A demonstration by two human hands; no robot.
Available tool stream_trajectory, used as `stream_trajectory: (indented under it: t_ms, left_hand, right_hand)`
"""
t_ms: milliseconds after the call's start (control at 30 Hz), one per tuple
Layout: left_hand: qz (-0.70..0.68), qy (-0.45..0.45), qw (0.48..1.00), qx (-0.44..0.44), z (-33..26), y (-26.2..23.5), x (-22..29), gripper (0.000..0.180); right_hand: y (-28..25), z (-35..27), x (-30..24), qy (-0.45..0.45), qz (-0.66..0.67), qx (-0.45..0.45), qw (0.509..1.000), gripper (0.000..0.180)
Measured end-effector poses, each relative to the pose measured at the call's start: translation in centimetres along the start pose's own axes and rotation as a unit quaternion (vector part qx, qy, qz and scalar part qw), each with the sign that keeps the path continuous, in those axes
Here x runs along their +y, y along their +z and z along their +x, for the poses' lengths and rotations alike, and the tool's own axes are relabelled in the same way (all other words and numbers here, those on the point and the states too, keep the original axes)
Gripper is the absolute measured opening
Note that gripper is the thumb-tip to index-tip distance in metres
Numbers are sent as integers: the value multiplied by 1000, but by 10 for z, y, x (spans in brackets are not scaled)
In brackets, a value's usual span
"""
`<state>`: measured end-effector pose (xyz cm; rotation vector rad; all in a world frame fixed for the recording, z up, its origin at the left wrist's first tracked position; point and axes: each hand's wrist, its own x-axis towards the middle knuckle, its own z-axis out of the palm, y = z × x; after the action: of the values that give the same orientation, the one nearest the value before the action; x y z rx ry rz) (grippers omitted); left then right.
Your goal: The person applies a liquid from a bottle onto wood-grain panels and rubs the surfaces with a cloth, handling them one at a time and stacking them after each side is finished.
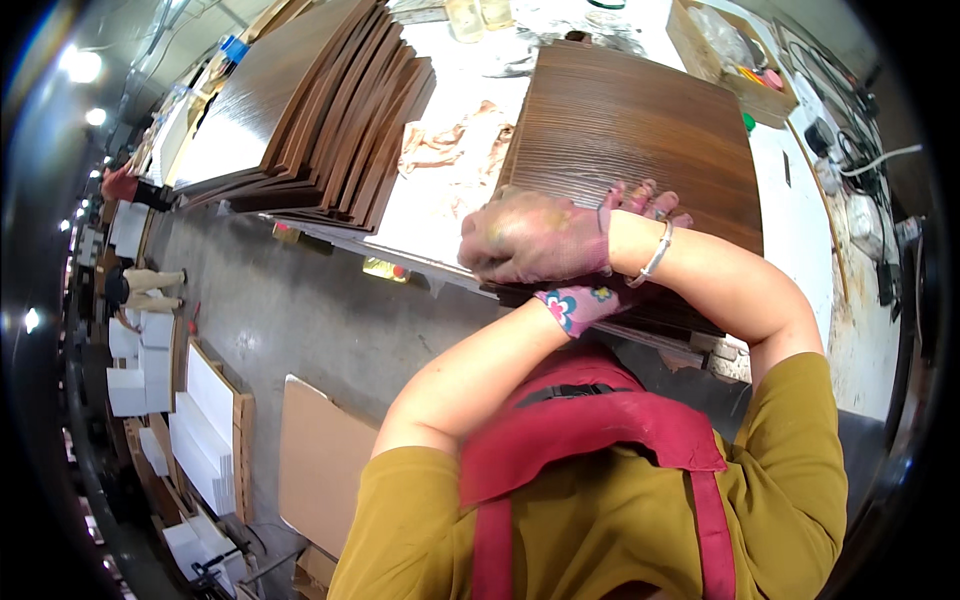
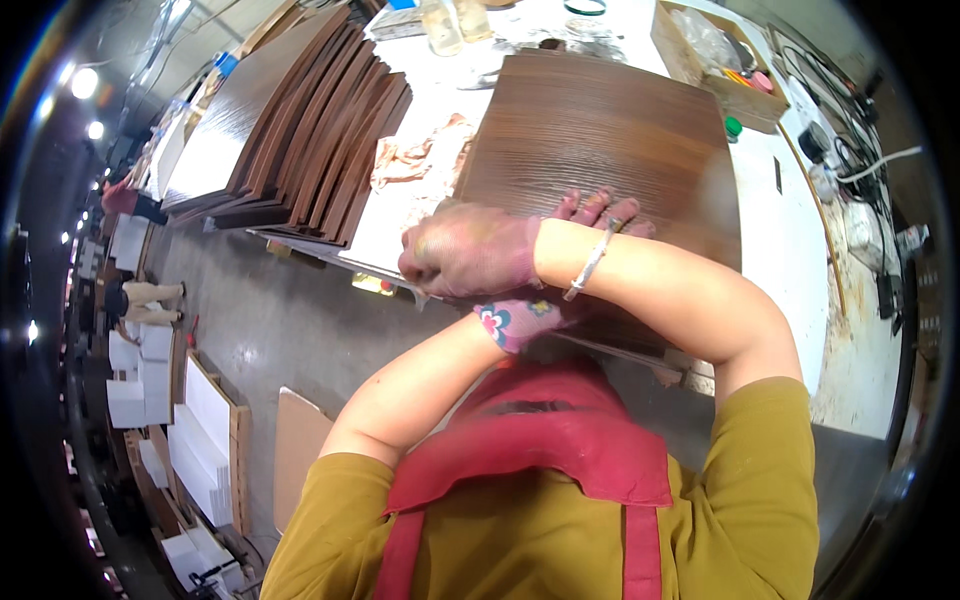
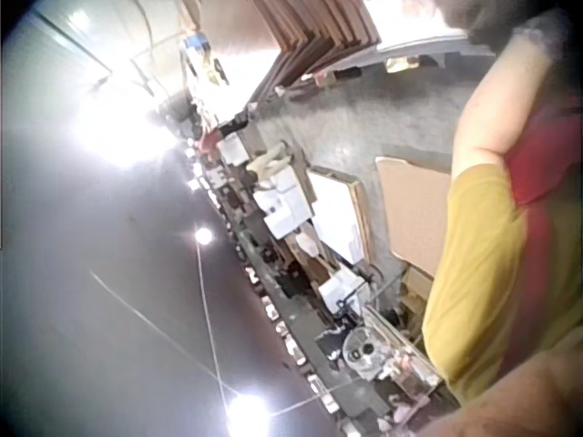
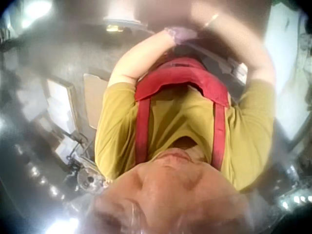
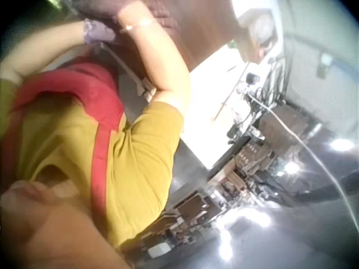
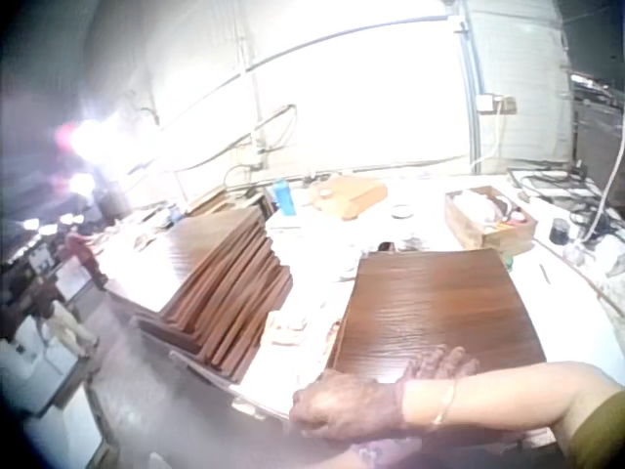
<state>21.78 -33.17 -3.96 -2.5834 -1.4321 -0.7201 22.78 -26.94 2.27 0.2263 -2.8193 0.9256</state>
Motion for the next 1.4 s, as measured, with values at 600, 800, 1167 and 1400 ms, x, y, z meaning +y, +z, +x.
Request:
stream_trajectory:
  t_ms: [600, 800, 1167, 1400]
  left_hand:
    - [-102, -59, 989, -90, 23, 9, -16, 65]
    - [-110, -56, 991, -49, 20, 11, -18, 64]
    - [-106, -34, 992, -65, 25, 4, -20, 64]
    - [-215, -231, 948, 42, -33, -61, -52, 25]
  right_hand:
    - [-68, 15, 115, 71, -172, -36, 982, 11]
    - [-112, 9, 218, 95, -153, 71, 981, 10]
    - [-174, -22, 273, 359, -289, 261, 848, 19]
    - [-156, -178, 106, 348, -4, 446, 825, 27]
